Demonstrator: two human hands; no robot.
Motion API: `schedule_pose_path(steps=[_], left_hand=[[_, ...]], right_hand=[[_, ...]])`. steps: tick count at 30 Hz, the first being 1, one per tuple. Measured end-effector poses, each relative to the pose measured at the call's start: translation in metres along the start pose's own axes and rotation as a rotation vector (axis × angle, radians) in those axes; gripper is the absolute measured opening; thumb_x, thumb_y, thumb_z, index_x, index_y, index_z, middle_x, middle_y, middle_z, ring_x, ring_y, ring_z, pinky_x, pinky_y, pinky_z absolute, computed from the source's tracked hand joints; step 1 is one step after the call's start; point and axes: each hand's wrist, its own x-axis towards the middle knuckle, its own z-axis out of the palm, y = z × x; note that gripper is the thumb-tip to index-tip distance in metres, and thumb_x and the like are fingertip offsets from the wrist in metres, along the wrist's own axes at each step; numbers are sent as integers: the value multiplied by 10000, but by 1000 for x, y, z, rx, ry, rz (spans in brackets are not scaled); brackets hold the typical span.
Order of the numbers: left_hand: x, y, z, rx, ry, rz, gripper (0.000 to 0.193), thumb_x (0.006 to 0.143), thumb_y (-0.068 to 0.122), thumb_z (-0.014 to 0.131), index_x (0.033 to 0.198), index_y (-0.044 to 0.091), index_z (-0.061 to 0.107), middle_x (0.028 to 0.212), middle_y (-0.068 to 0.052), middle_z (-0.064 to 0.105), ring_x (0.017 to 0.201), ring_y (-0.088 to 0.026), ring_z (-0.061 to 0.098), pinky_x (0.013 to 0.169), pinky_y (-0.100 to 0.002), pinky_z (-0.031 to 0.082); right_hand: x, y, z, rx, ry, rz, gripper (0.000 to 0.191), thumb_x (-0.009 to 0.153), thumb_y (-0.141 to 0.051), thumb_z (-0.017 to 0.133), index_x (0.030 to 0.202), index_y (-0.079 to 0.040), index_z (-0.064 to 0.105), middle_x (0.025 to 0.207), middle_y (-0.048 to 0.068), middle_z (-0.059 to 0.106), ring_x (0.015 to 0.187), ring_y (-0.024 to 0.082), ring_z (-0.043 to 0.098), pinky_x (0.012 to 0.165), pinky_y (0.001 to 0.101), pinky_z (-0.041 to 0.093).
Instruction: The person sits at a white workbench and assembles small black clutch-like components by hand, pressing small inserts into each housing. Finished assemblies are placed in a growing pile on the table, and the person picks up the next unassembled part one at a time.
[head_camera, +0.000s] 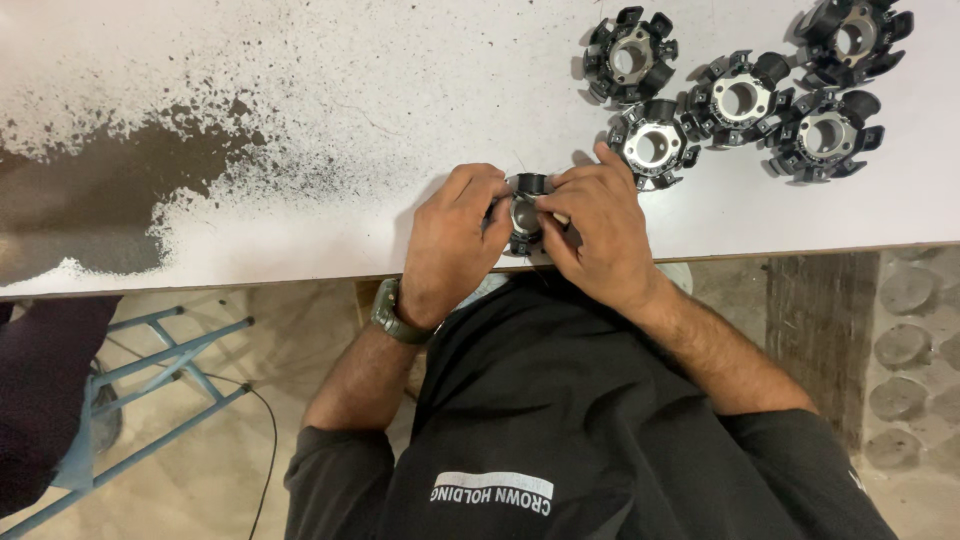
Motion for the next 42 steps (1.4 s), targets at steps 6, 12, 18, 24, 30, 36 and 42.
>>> schedule_pose_path(steps=[6,12,18,24,30,36,42], left_hand=[[-2,-2,0,9,-9,16,163,871,2,697,1018,20,629,1157,-111,670,950,-332,689,781,-419,570],[-6,-5,2,16,-33,21,154,853,-3,670,987,13,598,1174,-114,648,935,-323,686,764,-423,566],[-12,-8,4,-7,-25,15,163,863,14,667,1016,12,611,1173,-119,646,925,-331,680,770,-432,562],[-13,-1,-4,-2,-46,6,176,877,45,686,1044,23,632,1206,-101,665,967,-324,694,822,-430,579],[-18,29,-14,289,139,228,705,803,414,837,1296,-13,568,1387,-202,536,1281,-424,524,1041,-553,456],[8,42,6,342,-223,118,922,717,515,868,1413,10,535,1325,-178,554,1194,-367,518,977,-505,469],[67,65,30,271,-240,266,935,773,575,848,1451,39,492,1350,-191,529,1197,-356,515,953,-502,465]], right_hand=[[0,1,0,-21,-3,-17,330,827,48,788,1103,-63,647,1033,81,662,1117,296,634,1212,582,366],[-2,0,2,-38,-17,-75,331,832,36,797,1107,-65,645,1034,81,648,1098,286,631,1183,573,399],[-1,-3,5,-84,1,-109,356,830,43,805,1131,-67,648,1059,87,625,1092,294,613,1161,548,440],[1,-9,4,-104,-22,-107,370,774,36,804,1104,-76,676,1023,77,622,1062,290,617,1152,580,423],[-38,-6,-37,-10,197,-42,266,857,23,765,1065,-66,624,1033,89,661,1100,280,651,1221,548,372],[-79,22,-79,-336,130,165,256,864,-33,813,1061,-104,665,1125,89,643,1211,289,610,1272,585,263],[-81,58,-136,-553,263,290,407,886,-219,890,1191,-53,677,1361,176,530,1393,423,458,1237,655,185]])
